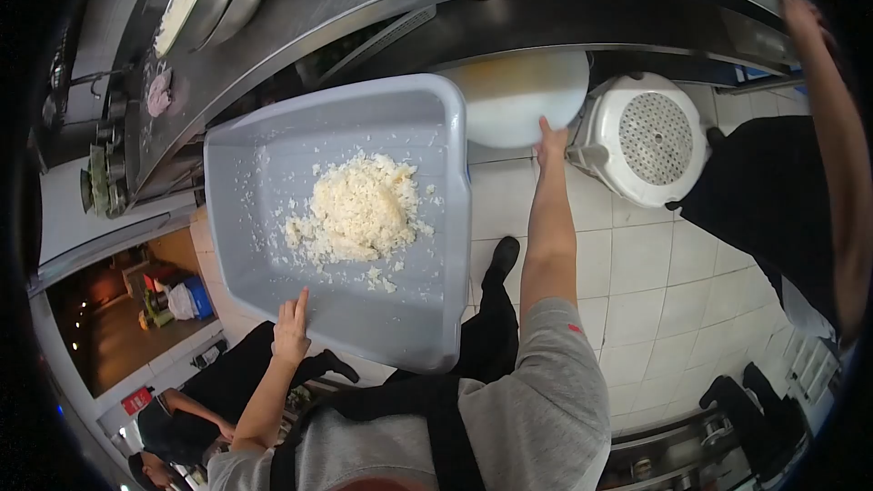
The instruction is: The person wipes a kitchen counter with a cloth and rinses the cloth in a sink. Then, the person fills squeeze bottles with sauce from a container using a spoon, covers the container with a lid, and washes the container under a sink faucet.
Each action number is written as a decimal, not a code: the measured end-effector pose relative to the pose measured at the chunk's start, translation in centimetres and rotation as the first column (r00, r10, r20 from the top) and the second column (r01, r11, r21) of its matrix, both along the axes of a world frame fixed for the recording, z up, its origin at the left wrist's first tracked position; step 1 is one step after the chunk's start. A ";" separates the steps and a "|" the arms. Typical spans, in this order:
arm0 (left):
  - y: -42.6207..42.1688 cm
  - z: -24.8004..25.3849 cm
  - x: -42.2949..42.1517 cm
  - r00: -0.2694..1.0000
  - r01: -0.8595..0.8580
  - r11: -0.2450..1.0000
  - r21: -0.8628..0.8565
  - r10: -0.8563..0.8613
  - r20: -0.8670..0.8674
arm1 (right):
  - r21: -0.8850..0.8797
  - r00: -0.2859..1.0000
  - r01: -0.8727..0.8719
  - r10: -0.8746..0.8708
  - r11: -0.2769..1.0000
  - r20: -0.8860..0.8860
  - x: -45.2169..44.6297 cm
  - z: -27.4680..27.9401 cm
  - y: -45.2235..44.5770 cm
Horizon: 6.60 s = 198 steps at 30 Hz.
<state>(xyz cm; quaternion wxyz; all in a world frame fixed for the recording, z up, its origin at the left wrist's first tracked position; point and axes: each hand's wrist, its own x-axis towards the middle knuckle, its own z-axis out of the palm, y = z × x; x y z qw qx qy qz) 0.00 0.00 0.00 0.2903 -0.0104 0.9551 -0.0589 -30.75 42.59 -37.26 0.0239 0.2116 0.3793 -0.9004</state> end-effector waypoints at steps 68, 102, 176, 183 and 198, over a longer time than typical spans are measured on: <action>-69.8 16.6 -21.3 0.513 0.466 0.494 0.734 0.525 -0.679 | 0.982 0.515 0.070 0.837 0.177 -0.187 -6.6 71.5 -90.6; -76.5 3.2 -34.9 0.742 0.670 0.441 0.597 -0.383 -0.550 | 0.785 0.962 -0.220 -0.262 -0.579 0.075 -20.3 36.8 -92.3; -90.7 1.1 -43.8 0.560 0.824 0.155 0.545 -0.370 -0.742 | 0.924 0.938 0.335 -0.029 -0.183 -0.345 -20.5 36.8 -116.1; -99.1 -1.0 -48.6 0.894 0.415 0.262 0.871 0.058 -0.444 | 0.922 0.870 0.384 0.356 -0.054 -0.342 -28.3 38.3 -126.3; -114.5 2.2 -56.7 0.856 -0.248 -0.320 0.914 0.369 0.361 | 0.999 0.784 -0.022 0.619 -0.037 0.041 -36.3 40.7 -137.7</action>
